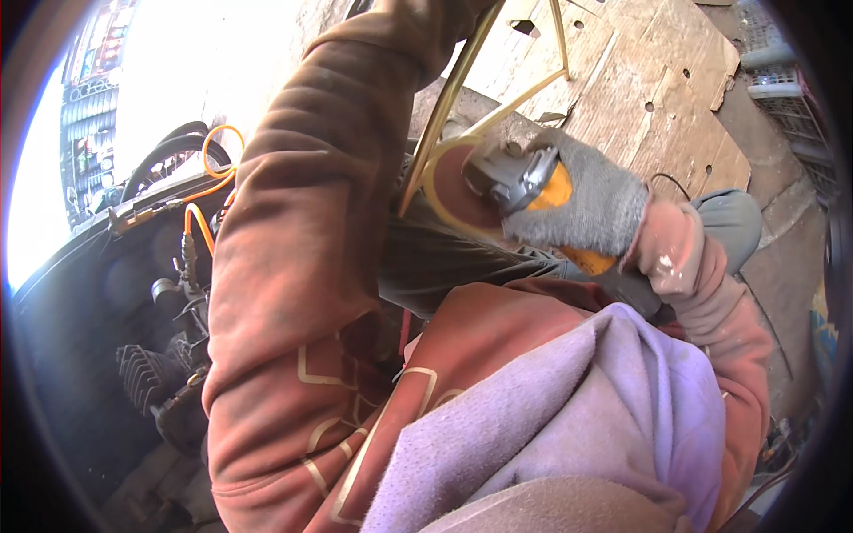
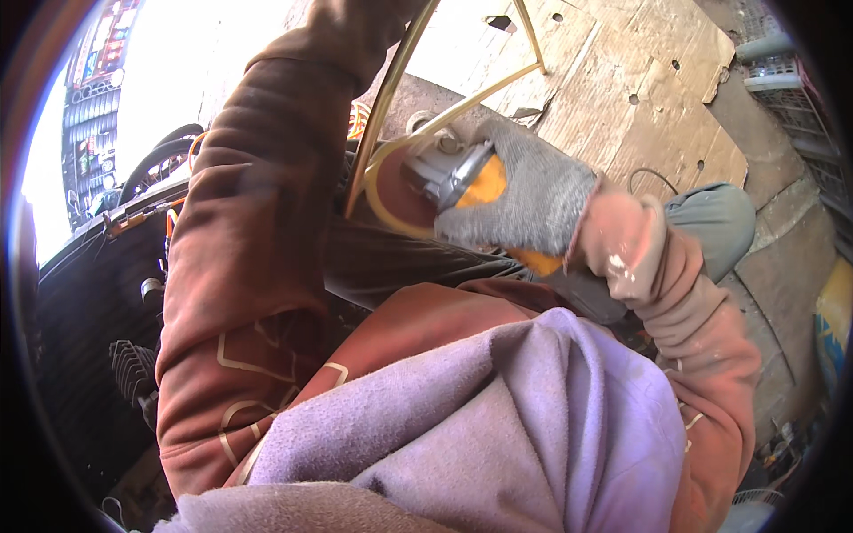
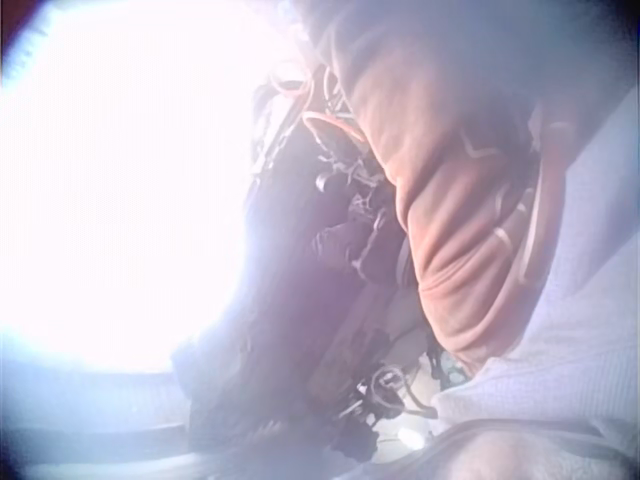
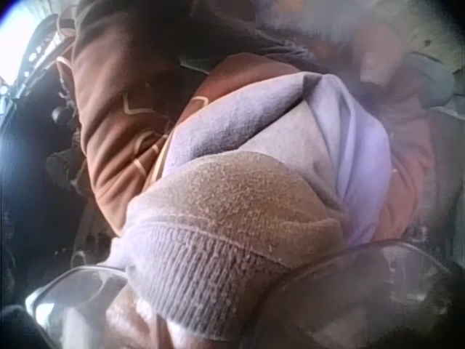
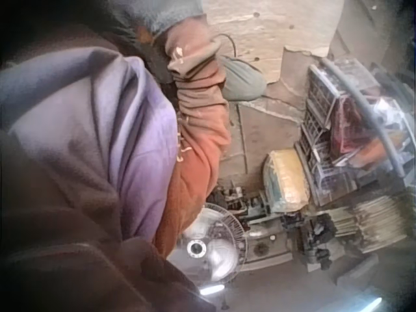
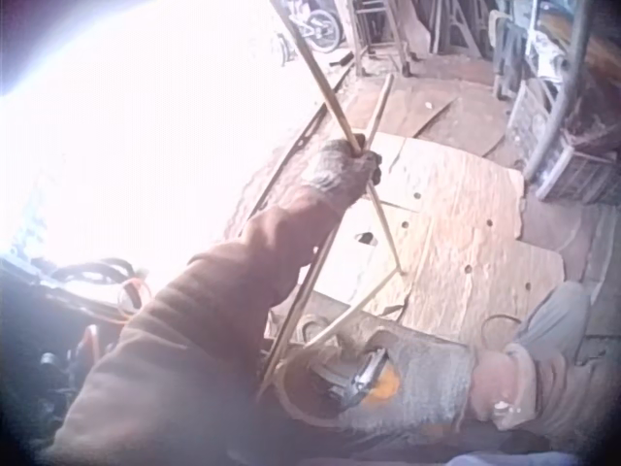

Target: The person uses an angle grinder to smooth metal rods, holding the frame by hand while moving the rotating disc across various sections and joints.

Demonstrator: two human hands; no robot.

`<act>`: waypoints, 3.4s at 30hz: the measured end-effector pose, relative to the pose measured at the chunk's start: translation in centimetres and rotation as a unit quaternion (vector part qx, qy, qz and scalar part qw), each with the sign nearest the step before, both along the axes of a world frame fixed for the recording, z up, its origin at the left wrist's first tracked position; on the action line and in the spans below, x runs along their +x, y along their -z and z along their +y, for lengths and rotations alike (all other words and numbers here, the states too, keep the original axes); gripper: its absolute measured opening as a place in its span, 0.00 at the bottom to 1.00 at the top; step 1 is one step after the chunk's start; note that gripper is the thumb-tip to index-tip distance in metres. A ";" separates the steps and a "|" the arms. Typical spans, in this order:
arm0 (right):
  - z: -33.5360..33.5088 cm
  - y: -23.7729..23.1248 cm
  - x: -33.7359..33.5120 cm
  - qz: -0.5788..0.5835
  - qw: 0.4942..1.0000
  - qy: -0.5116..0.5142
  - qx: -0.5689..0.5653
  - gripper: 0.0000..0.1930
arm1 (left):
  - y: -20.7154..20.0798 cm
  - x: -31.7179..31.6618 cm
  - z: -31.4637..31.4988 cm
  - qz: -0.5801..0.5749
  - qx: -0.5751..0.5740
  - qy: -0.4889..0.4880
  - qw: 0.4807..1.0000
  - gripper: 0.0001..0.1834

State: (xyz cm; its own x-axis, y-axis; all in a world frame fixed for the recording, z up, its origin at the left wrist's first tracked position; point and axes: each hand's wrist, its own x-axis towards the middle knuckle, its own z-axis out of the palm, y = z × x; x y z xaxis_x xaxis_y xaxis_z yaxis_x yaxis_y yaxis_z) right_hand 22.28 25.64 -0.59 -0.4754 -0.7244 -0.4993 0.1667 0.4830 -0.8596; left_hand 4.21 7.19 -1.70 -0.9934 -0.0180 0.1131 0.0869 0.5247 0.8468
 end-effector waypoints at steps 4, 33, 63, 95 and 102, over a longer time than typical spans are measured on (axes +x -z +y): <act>0.9 0.8 0.9 -0.077 0.994 0.036 -0.070 0.36 | 1.7 -0.9 -0.9 -0.019 0.091 -0.033 0.995 0.06; -1.5 3.7 2.9 0.062 0.994 0.060 -0.062 0.40 | 2.1 -0.7 -3.4 -0.043 0.081 -0.028 0.995 0.12; -0.2 9.3 0.9 0.022 0.988 0.137 -0.074 0.40 | 3.2 1.5 -7.4 -0.047 0.013 -0.050 0.998 0.13; 1.3 3.0 0.1 0.021 0.958 0.184 -0.217 0.34 | 4.8 0.5 -11.4 -0.082 -0.080 -0.073 0.991 0.14; 1.8 10.0 -2.0 -0.225 0.895 0.331 -0.196 0.29 | 6.0 0.5 -13.0 -0.094 -0.124 -0.054 0.986 0.15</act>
